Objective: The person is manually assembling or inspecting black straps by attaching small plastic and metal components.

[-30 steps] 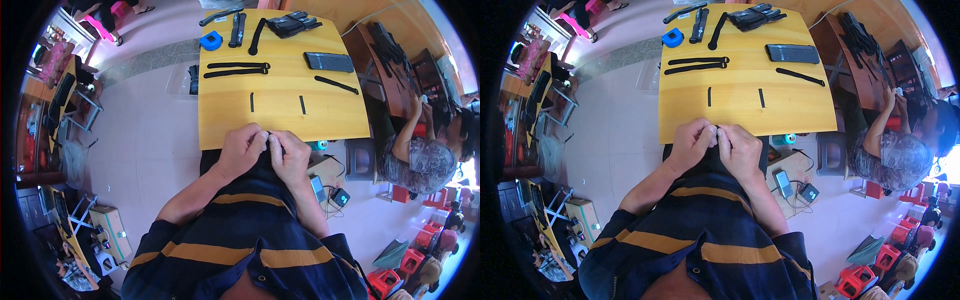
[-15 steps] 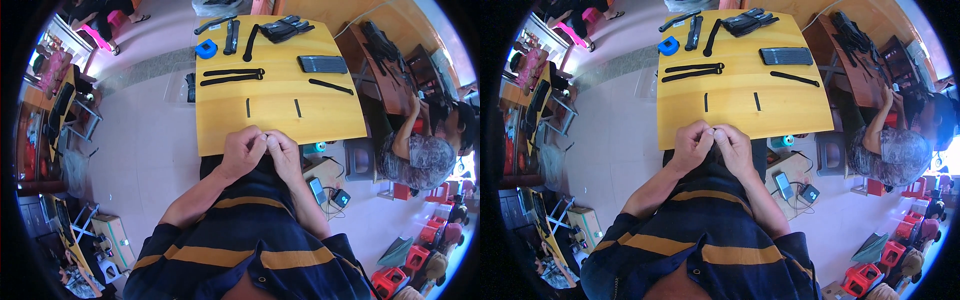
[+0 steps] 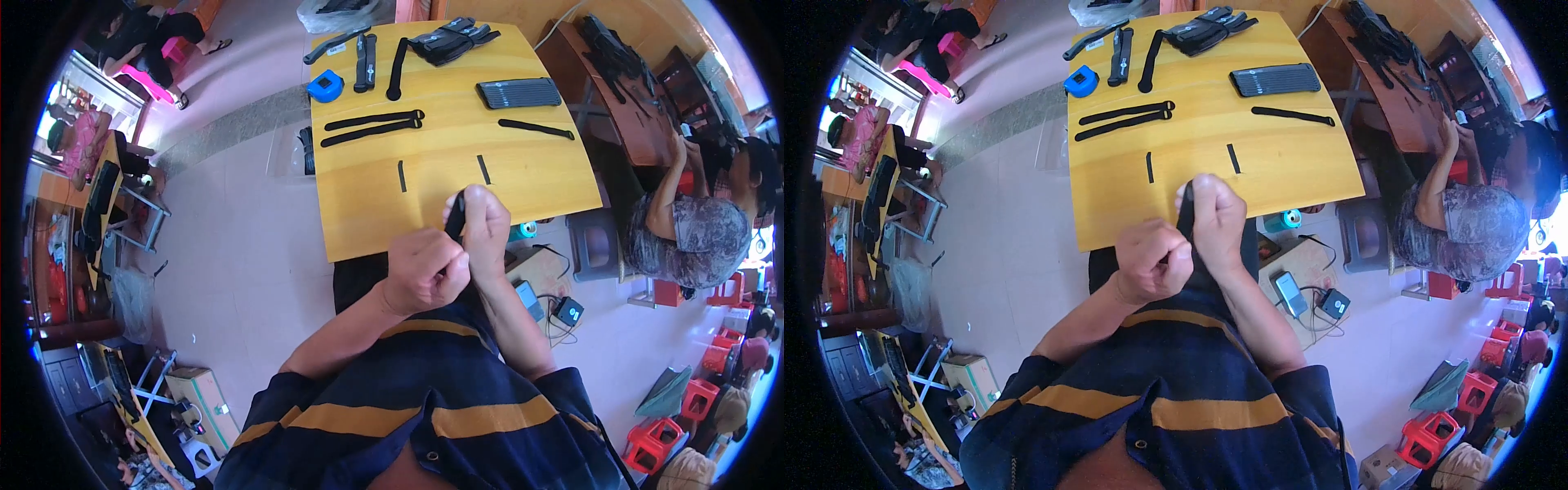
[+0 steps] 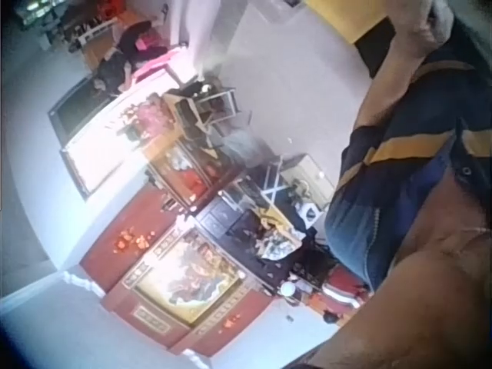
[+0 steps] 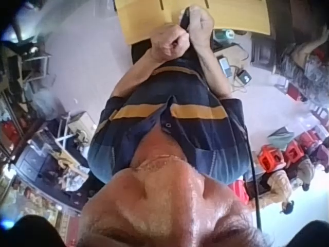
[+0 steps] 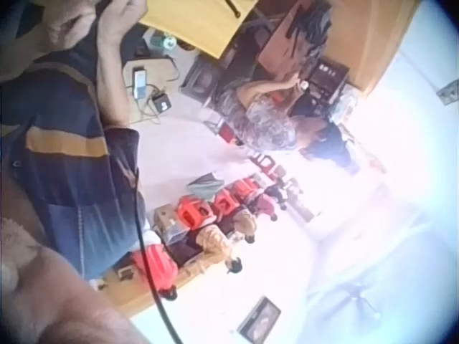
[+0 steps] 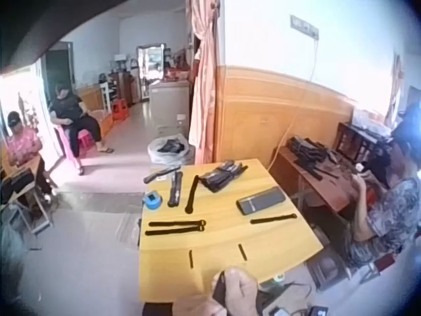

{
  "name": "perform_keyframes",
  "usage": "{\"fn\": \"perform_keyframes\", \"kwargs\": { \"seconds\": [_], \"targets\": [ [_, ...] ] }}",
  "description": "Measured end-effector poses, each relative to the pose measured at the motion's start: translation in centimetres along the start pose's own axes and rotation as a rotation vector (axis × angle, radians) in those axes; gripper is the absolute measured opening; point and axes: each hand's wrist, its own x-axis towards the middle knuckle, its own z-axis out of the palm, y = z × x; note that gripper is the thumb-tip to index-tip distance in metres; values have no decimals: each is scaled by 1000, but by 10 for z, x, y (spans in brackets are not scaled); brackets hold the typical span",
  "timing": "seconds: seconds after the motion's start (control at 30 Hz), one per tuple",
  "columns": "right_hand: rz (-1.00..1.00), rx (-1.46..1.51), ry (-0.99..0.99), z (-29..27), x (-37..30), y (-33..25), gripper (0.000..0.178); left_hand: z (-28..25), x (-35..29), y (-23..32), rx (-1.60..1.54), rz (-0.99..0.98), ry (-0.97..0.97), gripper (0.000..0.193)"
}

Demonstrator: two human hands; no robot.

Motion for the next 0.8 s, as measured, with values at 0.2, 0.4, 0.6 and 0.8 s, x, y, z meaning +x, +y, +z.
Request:
{"fn": "perform_keyframes", "kwargs": {
  "seconds": [0.2,0.4,0.6,0.8],
  "targets": [
    [-249,-280,-37,0,-10,-3,31,-17,5,-13,-291,-528,38,31],
    [-137,-145,-81,-6,-8,13,31,-21,14,-14,-99,-510,-105,21],
    [-78,-122,-81,-7,-10,15,32,-12,13,-17,73,-522,-23,13],
    [-123,-176,-108,-8,-13,21,36,-11,23,-17,262,-437,-47,14]
  ]
}}
